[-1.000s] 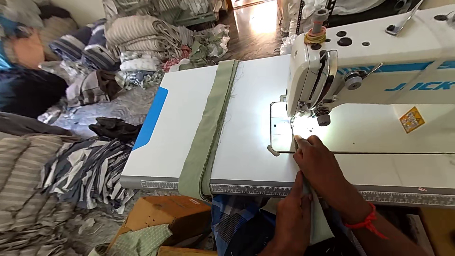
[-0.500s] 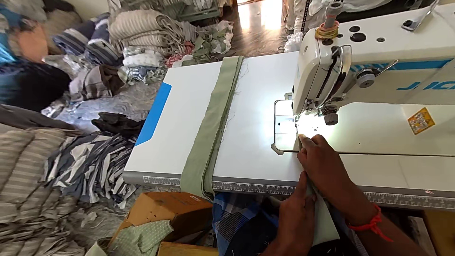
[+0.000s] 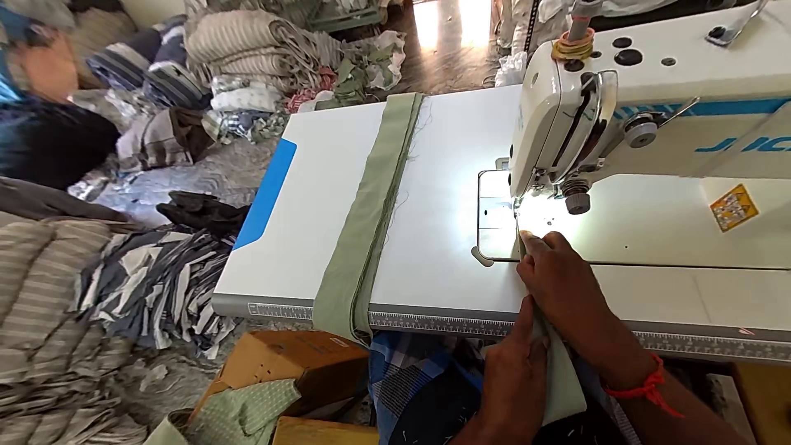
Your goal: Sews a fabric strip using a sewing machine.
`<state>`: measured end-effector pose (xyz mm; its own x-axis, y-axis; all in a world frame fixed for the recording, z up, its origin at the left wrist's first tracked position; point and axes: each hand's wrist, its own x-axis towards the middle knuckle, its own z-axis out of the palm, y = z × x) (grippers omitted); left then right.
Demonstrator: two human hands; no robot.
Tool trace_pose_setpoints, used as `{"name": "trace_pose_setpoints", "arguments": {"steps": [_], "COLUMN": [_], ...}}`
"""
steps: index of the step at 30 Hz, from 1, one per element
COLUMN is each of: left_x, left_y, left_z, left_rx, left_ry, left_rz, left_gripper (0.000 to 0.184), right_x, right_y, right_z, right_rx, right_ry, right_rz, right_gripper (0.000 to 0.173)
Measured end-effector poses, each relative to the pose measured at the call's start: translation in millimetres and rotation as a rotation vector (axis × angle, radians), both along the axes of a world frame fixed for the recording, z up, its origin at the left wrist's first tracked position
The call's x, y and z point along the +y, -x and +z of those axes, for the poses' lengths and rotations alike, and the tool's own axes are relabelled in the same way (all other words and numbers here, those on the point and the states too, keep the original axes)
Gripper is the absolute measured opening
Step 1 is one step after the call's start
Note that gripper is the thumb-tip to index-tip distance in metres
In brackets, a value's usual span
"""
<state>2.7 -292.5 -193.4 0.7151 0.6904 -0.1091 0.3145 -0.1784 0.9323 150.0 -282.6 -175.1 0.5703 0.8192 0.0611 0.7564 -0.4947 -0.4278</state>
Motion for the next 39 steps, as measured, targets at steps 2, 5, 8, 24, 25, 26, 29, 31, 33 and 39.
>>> {"name": "trace_pose_setpoints", "arguments": {"steps": [2, 5, 8, 24, 25, 26, 29, 31, 33, 39], "left_x": [1.0, 0.6, -1.0, -1.1, -0.8, -0.7, -0.7, -0.5, -0.5, 1.9], "left_y": [-0.2, -0.2, -0.6, 0.0, 0.1, 0.3, 0.4, 0.0, -0.5, 0.5], "left_z": [1.7, 2.5, 1.9, 1.3, 1.4, 1.4, 0.8, 0.9, 0.4, 1.9], "left_rx": [0.012, 0.021, 0.024, 0.026, 0.026, 0.026, 0.033, 0.044, 0.049, 0.072], "left_ry": [0.017, 0.011, 0.001, 0.017, 0.017, 0.019, 0.008, -0.001, -0.014, 0.002], "left_rz": [-0.012, -0.013, -0.003, 0.006, 0.006, 0.005, 0.0, 0.001, 0.006, -0.006], "left_gripper": [0.052, 0.051, 0.052, 0.053, 0.053, 0.053, 0.053, 0.053, 0.052, 0.053], "right_x": [5.2, 7.0, 7.1, 5.2, 5.0, 2.2, -4.8, 2.8, 7.7, -6.0], "right_y": [-1.7, -2.4, -2.5, -0.9, -0.7, 0.3, 2.8, 0.3, -1.9, 3.5], "right_z": [-1.0, -2.5, -2.8, -1.1, -1.3, -1.0, 1.9, 1.3, -0.6, 1.1], "right_rx": [0.016, 0.019, 0.014, 0.017, 0.013, 0.004, -0.003, 0.015, 0.021, 0.005], "right_ry": [0.027, 0.033, 0.026, 0.029, 0.027, 0.012, -0.015, 0.025, 0.044, -0.025], "right_rz": [-0.023, -0.03, -0.035, -0.027, -0.025, -0.012, 0.021, -0.018, -0.033, 0.02], "right_gripper": [0.041, 0.042, 0.041, 0.042, 0.042, 0.042, 0.043, 0.042, 0.041, 0.043]}}
